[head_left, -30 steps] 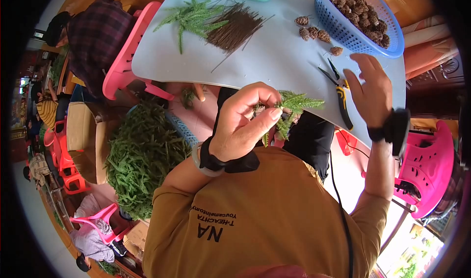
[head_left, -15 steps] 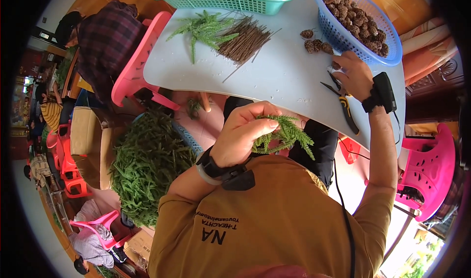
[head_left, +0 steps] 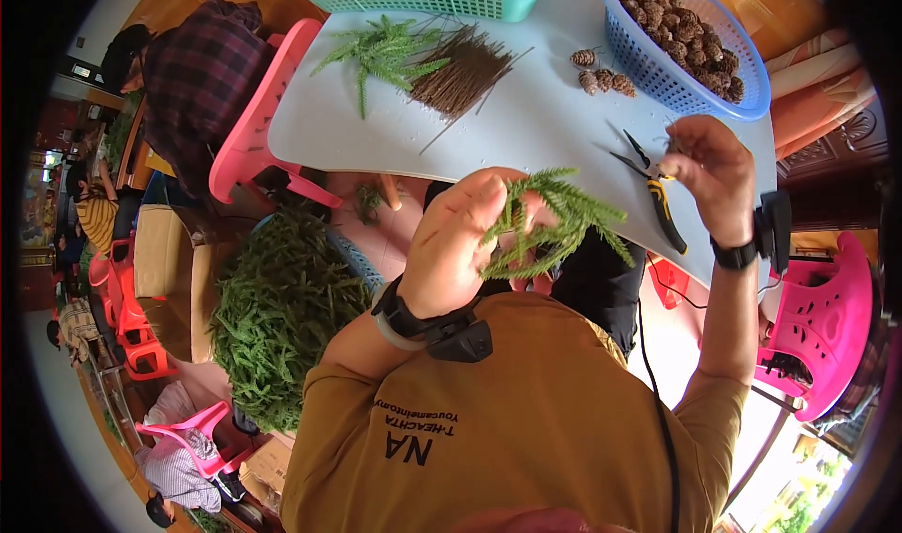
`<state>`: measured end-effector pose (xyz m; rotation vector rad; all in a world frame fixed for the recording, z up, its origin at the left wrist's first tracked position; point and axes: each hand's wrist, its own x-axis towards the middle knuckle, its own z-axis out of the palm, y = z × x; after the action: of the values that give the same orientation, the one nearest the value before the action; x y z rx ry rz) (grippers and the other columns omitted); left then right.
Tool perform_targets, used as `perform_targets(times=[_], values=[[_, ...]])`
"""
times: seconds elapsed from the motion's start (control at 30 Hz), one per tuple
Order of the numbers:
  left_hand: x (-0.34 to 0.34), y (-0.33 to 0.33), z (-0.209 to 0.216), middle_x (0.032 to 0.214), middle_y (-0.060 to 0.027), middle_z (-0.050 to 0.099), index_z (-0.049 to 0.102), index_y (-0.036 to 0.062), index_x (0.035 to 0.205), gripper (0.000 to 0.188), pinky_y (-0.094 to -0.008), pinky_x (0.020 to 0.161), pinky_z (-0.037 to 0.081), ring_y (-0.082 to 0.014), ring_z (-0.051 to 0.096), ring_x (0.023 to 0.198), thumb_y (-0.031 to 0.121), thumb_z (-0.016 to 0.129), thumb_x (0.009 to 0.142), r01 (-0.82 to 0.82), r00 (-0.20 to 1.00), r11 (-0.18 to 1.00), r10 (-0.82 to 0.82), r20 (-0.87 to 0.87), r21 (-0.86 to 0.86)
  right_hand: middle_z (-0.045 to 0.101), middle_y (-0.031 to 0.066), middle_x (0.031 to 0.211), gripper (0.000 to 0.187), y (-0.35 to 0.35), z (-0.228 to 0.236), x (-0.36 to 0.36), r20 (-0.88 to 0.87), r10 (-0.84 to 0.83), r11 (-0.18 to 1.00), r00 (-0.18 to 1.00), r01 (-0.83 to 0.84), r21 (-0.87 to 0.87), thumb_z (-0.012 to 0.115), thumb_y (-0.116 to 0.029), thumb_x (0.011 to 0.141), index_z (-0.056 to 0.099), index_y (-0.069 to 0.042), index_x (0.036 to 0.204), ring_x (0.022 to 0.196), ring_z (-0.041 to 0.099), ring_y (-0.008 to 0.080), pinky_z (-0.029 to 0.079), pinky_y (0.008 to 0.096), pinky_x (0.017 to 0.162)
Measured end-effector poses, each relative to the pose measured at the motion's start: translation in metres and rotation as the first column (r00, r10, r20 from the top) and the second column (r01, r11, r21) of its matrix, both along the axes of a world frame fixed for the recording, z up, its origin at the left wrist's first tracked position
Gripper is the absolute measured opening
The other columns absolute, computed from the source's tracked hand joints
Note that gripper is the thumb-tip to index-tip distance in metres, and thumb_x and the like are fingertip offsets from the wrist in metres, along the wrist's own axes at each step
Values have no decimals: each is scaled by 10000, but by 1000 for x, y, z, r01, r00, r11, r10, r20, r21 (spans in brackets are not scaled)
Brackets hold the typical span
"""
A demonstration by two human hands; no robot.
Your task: The person trims a green branch with pliers, picks up a wire from the table, and wraps it around the branch. They then select a pinecone from a basket, attach it to the branch by twisting the wire, and trim the excess wire with the pliers.
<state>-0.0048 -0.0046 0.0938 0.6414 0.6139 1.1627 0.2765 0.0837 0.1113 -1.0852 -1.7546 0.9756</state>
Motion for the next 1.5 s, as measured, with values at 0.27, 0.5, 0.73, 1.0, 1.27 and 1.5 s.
perform_targets(times=[0.27, 0.5, 0.73, 1.0, 1.27, 1.5], values=[[10, -3, -19, 985, -50, 630, 557, -21, 1159, 315, -204, 690, 452, -77, 553, 888, 173, 594, 915, -46, 999, 996, 46, 3, 79, 610, 24, 905, 407, -66, -7, -37, -382, 0, 1000, 924, 2, 5, 834, -125, 666, 608, 14, 975, 766, 527, 93, 429, 241, 723], [-12, -21, -23, 925, -47, 639, 594, -37, 1104, 289, -222, 662, 441, -85, 570, 808, 29, 675, 834, -137, 979, 964, 166, -116, 226, 560, 64, 790, 501, -98, -19, -92, -396, 6, 995, 918, 33, 93, 812, -284, 705, 563, 34, 1001, 638, 517, 117, 402, 224, 566], [-38, -23, -40, 825, -54, 610, 616, -55, 1033, 223, -225, 606, 410, -89, 518, 682, 61, 663, 849, -142, 824, 793, 426, -373, 592, 563, 99, 747, 515, -116, -26, -127, -507, 86, 996, 858, -83, 28, 783, -350, 732, 549, 21, 1001, 541, 513, 140, 396, 224, 496], [-43, -37, -42, 824, -50, 586, 618, -49, 1028, 216, -219, 607, 392, -86, 494, 676, 105, 625, 877, -138, 831, 817, 403, -383, 559, 560, 120, 739, 510, -122, -43, -134, -596, 86, 974, 798, -194, -119, 770, -381, 739, 539, 4, 980, 493, 499, 151, 404, 235, 472], [-40, -48, -37, 835, -51, 590, 625, -40, 1015, 184, -228, 630, 404, -99, 529, 726, 28, 611, 845, -135, 940, 894, 252, -231, 427, 570, 104, 782, 479, -140, -40, -137, -342, 25, 967, 940, 65, 248, 813, -224, 707, 513, 8, 999, 581, 512, 146, 409, 242, 525], [-58, -52, -37, 1038, -146, 598, 586, -70, 1112, 314, -268, 776, 466, -179, 599, 916, -92, 613, 800, 88, 809, 757, 325, -490, 647, 575, 101, 750, 473, -145, -33, -142, -128, 72, 836, 989, 11, 548, 820, -88, 693, 496, 31, 1017, 564, 516, 132, 415, 248, 508]])
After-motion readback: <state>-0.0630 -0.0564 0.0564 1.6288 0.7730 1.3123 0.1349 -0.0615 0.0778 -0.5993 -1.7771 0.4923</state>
